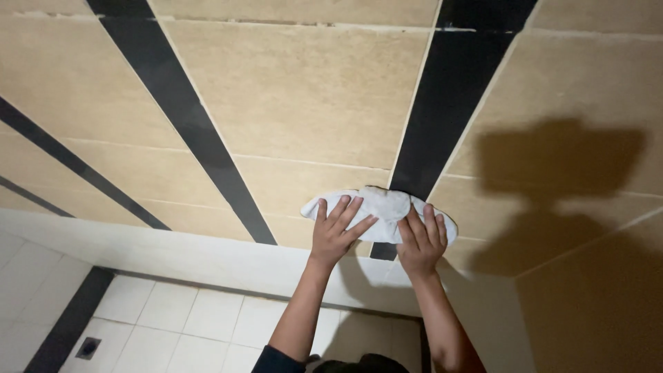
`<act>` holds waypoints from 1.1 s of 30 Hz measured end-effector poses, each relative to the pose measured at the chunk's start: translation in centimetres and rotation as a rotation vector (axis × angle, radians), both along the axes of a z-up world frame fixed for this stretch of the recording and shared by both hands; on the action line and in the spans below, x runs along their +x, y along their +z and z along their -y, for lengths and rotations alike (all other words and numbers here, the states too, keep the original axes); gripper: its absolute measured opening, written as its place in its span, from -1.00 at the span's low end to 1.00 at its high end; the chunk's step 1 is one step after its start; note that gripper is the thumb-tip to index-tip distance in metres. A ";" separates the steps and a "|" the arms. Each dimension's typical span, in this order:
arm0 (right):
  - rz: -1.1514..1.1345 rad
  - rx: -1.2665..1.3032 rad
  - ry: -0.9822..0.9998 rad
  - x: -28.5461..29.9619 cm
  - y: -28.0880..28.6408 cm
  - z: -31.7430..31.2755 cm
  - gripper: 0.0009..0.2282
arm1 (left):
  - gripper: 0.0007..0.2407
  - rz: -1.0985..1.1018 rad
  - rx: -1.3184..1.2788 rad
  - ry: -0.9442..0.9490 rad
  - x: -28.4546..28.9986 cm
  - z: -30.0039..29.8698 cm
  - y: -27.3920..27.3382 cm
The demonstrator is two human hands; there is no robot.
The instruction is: The person cleans a tiled wall and the countertop next to a sink using a white cloth. The task involves wiping the wall tiles and then moving to the sink area to wipe the counter surface.
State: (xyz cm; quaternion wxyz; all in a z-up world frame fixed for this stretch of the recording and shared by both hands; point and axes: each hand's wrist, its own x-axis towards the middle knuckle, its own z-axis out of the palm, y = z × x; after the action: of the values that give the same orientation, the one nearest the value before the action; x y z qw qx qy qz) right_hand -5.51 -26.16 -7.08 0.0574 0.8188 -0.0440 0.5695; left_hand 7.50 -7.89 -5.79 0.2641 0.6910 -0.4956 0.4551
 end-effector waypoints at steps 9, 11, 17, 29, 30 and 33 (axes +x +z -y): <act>0.010 0.031 -0.022 0.6 7.2 -0.6 -0.78 | -0.62 0.001 -0.047 -0.008 -0.2 0.1 8.4; 0.009 0.048 -0.017 0.5 6.4 -0.8 -0.79 | -0.63 -0.002 -0.059 -0.020 -0.1 0.1 7.4; -0.058 0.062 -0.017 0.2 -0.9 -0.7 -0.79 | -0.61 -0.022 -0.012 -0.025 0.6 -0.5 -0.2; -0.057 0.061 0.023 -0.1 -2.1 -0.8 -0.82 | -0.60 -0.063 0.028 -0.071 0.1 -1.3 -0.4; -0.023 0.076 0.040 0.2 -0.9 -0.8 -0.79 | -0.61 -0.049 0.003 -0.059 0.2 -1.1 1.0; -0.033 0.077 0.036 0.7 3.9 -0.6 -0.75 | -0.61 -0.075 -0.008 -0.072 0.2 -0.8 6.0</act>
State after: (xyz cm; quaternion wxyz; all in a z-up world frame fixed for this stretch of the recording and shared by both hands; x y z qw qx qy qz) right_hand -4.77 -25.58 -3.14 0.0162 0.8303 -0.0502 0.5548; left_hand 7.72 -7.05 0.16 0.3016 0.6883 -0.5079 0.4210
